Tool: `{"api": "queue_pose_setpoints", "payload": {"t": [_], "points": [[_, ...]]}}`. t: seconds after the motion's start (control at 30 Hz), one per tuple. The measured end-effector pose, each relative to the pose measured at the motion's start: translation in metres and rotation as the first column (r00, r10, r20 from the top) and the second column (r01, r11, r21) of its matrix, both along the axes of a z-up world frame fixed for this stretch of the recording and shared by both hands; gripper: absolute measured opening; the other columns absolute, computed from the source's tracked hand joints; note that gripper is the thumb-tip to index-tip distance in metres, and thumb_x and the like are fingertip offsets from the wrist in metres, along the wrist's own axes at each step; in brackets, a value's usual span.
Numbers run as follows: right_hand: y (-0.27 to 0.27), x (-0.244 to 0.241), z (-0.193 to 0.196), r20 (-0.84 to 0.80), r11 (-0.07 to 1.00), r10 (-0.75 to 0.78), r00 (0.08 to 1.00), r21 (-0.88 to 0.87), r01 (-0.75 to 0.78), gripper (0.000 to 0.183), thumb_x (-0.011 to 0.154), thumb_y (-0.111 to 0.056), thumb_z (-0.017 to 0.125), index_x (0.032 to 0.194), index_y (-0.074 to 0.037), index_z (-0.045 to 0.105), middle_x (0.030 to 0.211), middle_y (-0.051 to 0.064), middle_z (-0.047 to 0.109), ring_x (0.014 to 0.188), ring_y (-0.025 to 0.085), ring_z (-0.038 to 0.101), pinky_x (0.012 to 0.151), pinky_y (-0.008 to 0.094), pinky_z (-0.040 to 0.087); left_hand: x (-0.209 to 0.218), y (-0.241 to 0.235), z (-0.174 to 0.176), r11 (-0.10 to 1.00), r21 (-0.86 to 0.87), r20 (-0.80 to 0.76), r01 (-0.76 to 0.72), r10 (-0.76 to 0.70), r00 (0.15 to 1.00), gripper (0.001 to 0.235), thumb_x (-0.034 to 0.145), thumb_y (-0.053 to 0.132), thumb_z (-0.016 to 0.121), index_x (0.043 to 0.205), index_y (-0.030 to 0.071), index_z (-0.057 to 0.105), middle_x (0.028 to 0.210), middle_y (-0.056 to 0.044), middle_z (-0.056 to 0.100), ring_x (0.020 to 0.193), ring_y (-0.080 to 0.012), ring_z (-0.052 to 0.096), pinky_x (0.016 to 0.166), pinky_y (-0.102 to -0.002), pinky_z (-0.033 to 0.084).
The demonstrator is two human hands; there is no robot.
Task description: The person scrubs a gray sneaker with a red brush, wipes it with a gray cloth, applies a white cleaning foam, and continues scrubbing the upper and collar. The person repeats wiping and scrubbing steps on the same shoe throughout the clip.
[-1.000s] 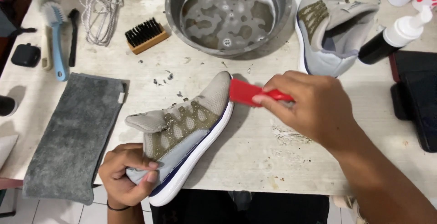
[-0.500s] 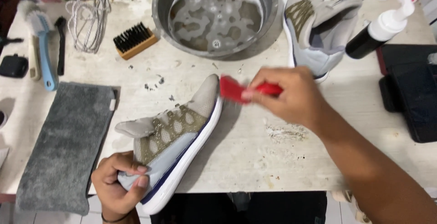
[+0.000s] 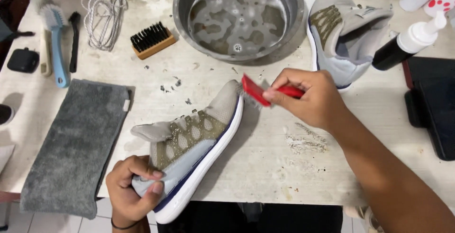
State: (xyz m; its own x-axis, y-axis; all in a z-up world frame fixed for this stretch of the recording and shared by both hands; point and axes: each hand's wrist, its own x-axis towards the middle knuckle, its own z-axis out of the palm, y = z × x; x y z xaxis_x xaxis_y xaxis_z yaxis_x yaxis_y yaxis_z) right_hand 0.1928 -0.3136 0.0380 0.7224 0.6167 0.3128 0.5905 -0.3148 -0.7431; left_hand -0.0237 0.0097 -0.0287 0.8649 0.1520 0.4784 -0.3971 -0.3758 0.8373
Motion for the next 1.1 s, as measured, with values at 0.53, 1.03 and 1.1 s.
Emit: {"api": "queue_pose_setpoints", "payload": {"t": [0.53, 1.03, 1.1], "points": [[0.015, 0.024, 0.009, -0.368, 0.933, -0.314, 0.875, -0.289, 0.214, 0.015, 0.091, -0.024, 0.08, 0.083, -0.012, 0.079, 0.075, -0.001, 0.079, 0.061, 0.007, 0.055, 0.061, 0.023, 0.039, 0.001, 0.005, -0.008, 0.998, -0.029, 0.055, 0.054, -0.052, 0.997, 0.007, 0.077, 0.015, 0.068, 0.08, 0.013, 0.062, 0.072, 0.003, 0.07, 0.054, -0.0052, 0.051, 0.05, -0.021, 0.039], [0.009, 0.019, 0.023, -0.464, 0.961, -0.217, 0.859, -0.254, 0.106, 0.017, 0.089, -0.025, 0.078, 0.085, -0.009, 0.079, 0.078, 0.004, 0.082, 0.068, 0.011, 0.07, 0.067, 0.024, 0.049, -0.001, 0.009, -0.009, 0.998, -0.008, 0.034, 0.057, -0.057, 0.998, 0.011, 0.076, 0.023, 0.068, 0.078, 0.015, 0.062, 0.067, 0.005, 0.065, 0.051, -0.0067, 0.045, 0.05, -0.022, 0.033], [0.012, 0.02, 0.02, -0.381, 0.904, -0.339, 0.86, -0.386, 0.185, 0.015, 0.087, -0.029, 0.08, 0.084, -0.015, 0.079, 0.083, 0.0, 0.084, 0.076, 0.009, 0.074, 0.074, 0.024, 0.049, -0.001, 0.009, -0.009, 0.995, -0.051, 0.039, 0.083, -0.081, 0.996, 0.007, 0.076, 0.017, 0.067, 0.079, 0.014, 0.062, 0.066, 0.005, 0.063, 0.051, -0.0052, 0.043, 0.048, -0.021, 0.032]]}}
